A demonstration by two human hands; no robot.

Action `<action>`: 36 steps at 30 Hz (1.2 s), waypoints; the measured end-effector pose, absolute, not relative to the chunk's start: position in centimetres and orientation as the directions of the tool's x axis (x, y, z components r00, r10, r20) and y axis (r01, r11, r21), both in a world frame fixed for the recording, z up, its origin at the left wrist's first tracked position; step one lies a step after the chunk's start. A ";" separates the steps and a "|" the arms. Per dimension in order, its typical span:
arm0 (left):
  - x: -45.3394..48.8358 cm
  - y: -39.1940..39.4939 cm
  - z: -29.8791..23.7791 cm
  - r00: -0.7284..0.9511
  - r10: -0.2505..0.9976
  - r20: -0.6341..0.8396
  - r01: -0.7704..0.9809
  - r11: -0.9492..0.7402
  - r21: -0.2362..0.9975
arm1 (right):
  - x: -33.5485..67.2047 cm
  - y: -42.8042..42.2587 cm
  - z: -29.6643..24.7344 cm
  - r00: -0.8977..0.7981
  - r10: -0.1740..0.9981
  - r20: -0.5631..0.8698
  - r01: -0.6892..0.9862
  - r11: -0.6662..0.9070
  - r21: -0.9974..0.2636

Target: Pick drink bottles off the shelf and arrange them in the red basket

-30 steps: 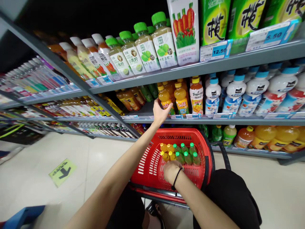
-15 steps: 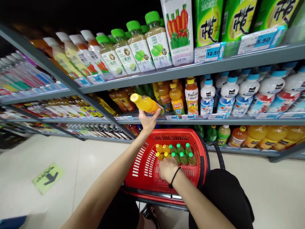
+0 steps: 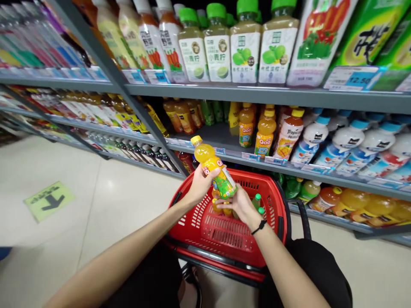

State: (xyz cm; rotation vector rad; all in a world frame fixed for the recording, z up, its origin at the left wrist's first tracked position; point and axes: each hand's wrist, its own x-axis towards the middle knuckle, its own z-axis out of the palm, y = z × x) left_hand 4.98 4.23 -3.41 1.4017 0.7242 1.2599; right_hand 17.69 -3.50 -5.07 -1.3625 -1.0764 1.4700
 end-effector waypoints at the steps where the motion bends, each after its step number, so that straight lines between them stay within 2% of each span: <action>1: 4.6 4.3 -3.4 0.265 0.920 0.289 -0.213 -0.237 0.948 | 17.4 -3.7 -5.1 -0.119 0.948 -0.296 -0.190 -0.314 -0.930; 3: 3.9 4.3 -3.1 0.295 0.910 0.291 -0.232 -0.227 0.946 | 16.8 -4.1 -5.2 -0.225 0.931 -0.287 -0.491 -0.362 -0.792; 4: 3.5 4.2 -2.8 0.322 0.901 0.292 -0.250 -0.216 0.944 | 16.5 -4.4 -5.3 -0.241 0.933 -0.267 -0.584 -0.359 -0.728; 7: 2.7 3.6 -1.9 0.405 0.869 0.285 -0.309 -0.164 0.937 | 15.8 -5.4 -5.5 -0.188 0.953 -0.239 -0.662 -0.303 -0.686; 11: 2.5 2.4 -1.2 0.472 0.849 0.236 -0.320 -0.085 0.944 | 15.7 -6.4 -5.6 -0.119 0.944 -0.308 -0.630 -0.311 -0.711; 14: 2.6 1.8 -1.5 0.507 0.826 0.247 -0.312 -0.092 0.946 | 15.9 -6.7 -5.6 -0.072 0.940 -0.334 -0.611 -0.306 -0.730; 20: 2.5 1.3 -2.2 0.556 0.767 0.321 -0.167 -0.276 0.947 | 16.2 -6.7 -6.2 -0.037 0.941 -0.337 -0.617 -0.287 -0.733; 23: 2.2 0.6 -2.0 0.543 0.740 0.397 -0.098 -0.414 0.905 | 16.3 -6.9 -6.4 -0.034 0.950 -0.310 -0.598 -0.268 -0.755; 25: 1.9 0.1 -1.7 0.549 0.708 0.445 -0.108 -0.467 0.877 | 16.4 -7.1 -6.4 -0.064 0.955 -0.288 -0.580 -0.271 -0.769; 29: 1.7 -0.7 -1.0 0.550 0.715 0.432 -0.131 -0.438 0.890 | 16.3 -7.3 -6.1 -0.106 0.944 -0.313 -0.540 -0.319 -0.779; 33: 1.8 -1.1 -0.4 0.457 0.688 0.564 -0.120 -0.580 0.806 | 16.1 -7.3 -5.6 -0.050 0.958 -0.283 -0.532 -0.266 -0.804; 36: 1.9 -1.3 0.0 0.416 0.679 0.605 -0.100 -0.627 0.772 | 15.9 -7.4 -5.6 -0.066 0.959 -0.276 -0.481 -0.273 -0.833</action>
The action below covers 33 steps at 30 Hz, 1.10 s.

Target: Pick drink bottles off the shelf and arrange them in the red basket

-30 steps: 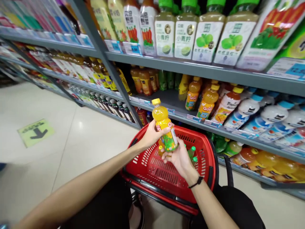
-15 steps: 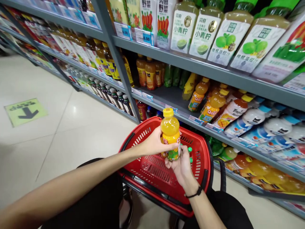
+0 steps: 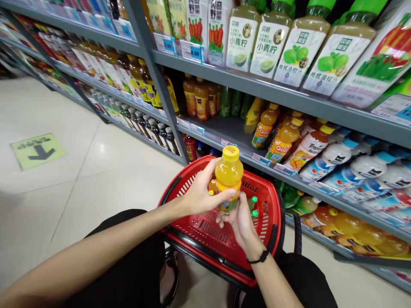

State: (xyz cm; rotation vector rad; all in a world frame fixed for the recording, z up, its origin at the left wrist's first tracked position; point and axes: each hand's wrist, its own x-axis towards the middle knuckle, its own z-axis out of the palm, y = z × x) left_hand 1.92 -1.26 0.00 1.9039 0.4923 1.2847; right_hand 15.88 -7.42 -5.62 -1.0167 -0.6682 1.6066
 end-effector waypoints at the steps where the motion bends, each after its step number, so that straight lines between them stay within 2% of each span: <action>1: 2.0 -1.3 0.1 0.411 0.680 0.607 -0.106 -0.626 0.773 | 15.8 -7.5 -5.7 -0.073 0.956 -0.284 -0.452 -0.286 -0.845; 8: 2.4 -2.0 -0.7 0.439 0.721 0.536 -0.091 -0.558 0.825 | 15.5 -8.3 -6.5 -0.110 0.926 -0.360 -0.263 -0.377 -0.888; 11: 2.4 -2.2 -0.9 0.477 0.720 0.504 -0.105 -0.523 0.846 | 15.7 -8.5 -6.8 -0.257 0.890 -0.376 -0.272 -0.440 -0.856; 14: 2.0 -2.1 -0.8 0.527 0.666 0.527 -0.177 -0.521 0.835 | 16.2 -8.6 -7.0 -0.455 0.788 -0.414 -0.242 -0.557 -0.795; 18: 1.6 -2.1 -0.4 0.532 0.679 0.505 -0.163 -0.503 0.849 | 16.6 -8.7 -7.0 -0.571 0.701 -0.428 -0.169 -0.610 -0.774; 21: 1.6 -2.4 0.0 0.492 0.720 0.490 -0.138 -0.491 0.860 | 16.1 -8.9 -6.4 -0.510 0.761 -0.401 -0.216 -0.565 -0.796; 26: 1.5 -2.4 0.7 0.349 0.786 0.510 -0.073 -0.520 0.851 | 14.8 -8.8 -5.3 -0.239 0.922 -0.304 -0.445 -0.382 -0.810; 29: 1.6 -2.3 0.6 0.299 0.826 0.478 -0.047 -0.487 0.872 | 14.5 -8.6 -5.4 -0.120 0.950 -0.288 -0.479 -0.310 -0.822; 33: 2.0 -2.4 0.3 0.307 0.831 0.464 -0.039 -0.476 0.879 | 14.4 -8.8 -6.6 -0.065 0.944 -0.322 -0.482 -0.312 -0.818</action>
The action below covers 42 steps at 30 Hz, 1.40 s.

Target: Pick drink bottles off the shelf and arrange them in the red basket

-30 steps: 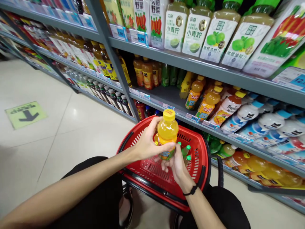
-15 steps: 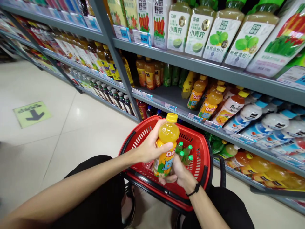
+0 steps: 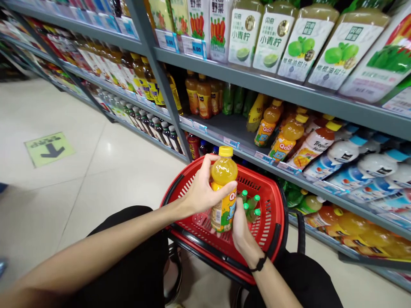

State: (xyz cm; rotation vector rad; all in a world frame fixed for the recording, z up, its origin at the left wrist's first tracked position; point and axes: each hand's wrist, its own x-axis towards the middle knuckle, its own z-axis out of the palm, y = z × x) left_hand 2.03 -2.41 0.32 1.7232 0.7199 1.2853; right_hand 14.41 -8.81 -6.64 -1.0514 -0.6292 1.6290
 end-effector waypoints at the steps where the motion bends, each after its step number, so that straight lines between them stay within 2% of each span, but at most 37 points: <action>1: 2.1 -2.5 0.3 0.317 0.825 0.468 -0.047 -0.479 0.877 | 14.4 -8.9 -7.0 -0.053 0.942 -0.331 -0.485 -0.314 -0.816; 6: 2.3 -2.5 0.2 0.324 0.825 0.463 -0.063 -0.469 0.881 | 14.4 -9.0 -7.4 -0.034 0.944 -0.329 -0.486 -0.304 -0.820; 15: 2.1 -2.3 0.0 0.333 0.824 0.457 -0.074 -0.461 0.884 | 14.8 -8.8 -7.3 -0.117 0.937 -0.329 -0.433 -0.346 -0.832; 35: 2.0 -2.0 -0.1 0.340 0.832 0.438 -0.049 -0.449 0.892 | 14.3 -8.9 -7.1 -0.049 0.945 -0.322 -0.454 -0.309 -0.836; 38: 1.9 -1.4 0.0 0.345 0.862 0.372 -0.093 -0.363 0.927 | 14.3 -9.2 -6.3 -0.093 0.943 -0.319 -0.432 -0.327 -0.840; 42: 1.6 0.5 0.3 0.329 0.933 0.148 -0.244 -0.067 0.967 | 15.1 -9.8 -4.9 -0.240 0.937 -0.254 -0.431 -0.337 -0.837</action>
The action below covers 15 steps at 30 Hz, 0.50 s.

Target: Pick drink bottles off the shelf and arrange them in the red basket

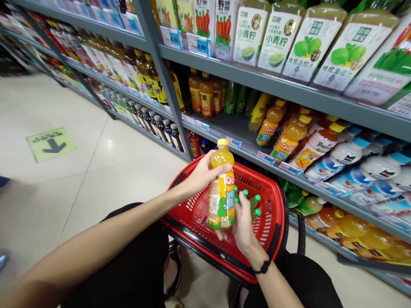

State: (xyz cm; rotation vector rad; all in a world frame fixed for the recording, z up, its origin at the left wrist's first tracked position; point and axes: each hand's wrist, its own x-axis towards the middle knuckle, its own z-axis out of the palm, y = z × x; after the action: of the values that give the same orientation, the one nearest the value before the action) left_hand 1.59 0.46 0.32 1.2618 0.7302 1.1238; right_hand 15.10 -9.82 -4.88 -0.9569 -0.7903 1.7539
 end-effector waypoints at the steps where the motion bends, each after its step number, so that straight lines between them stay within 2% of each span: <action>1: 1.4 1.0 0.5 0.336 0.936 0.103 -0.287 -0.002 0.958 | 15.3 -9.9 -4.6 -0.255 0.941 -0.222 -0.441 -0.318 -0.839; 4: 0.5 2.6 1.0 0.418 0.908 0.039 -0.406 0.148 0.902 | 15.4 -9.9 -4.1 -0.232 0.965 -0.118 -0.469 -0.218 -0.856; 7: -0.3 3.8 1.1 0.479 0.878 0.026 -0.479 0.236 0.846 | 15.1 -9.8 -4.3 -0.154 0.987 -0.054 -0.357 -0.107 -0.928; 10: -0.7 4.4 1.0 0.453 0.891 0.021 -0.555 0.263 0.790 | 14.9 -10.0 -5.1 -0.017 1.000 0.007 -0.165 0.004 -0.986; 12: -0.8 4.5 0.8 0.434 0.901 0.007 -0.588 0.278 0.760 | 14.9 -10.2 -5.5 0.095 0.989 0.114 0.014 0.113 -0.994; 15: -0.9 4.6 0.7 0.423 0.906 0.020 -0.611 0.269 0.745 | 15.5 -10.5 -5.8 0.206 0.908 0.364 0.379 0.269 -0.886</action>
State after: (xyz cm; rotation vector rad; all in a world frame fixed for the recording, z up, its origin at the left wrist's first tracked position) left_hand -0.93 4.58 0.71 0.7576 0.4587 1.0720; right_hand 15.47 -10.49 -5.83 -1.3136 -1.3788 0.5764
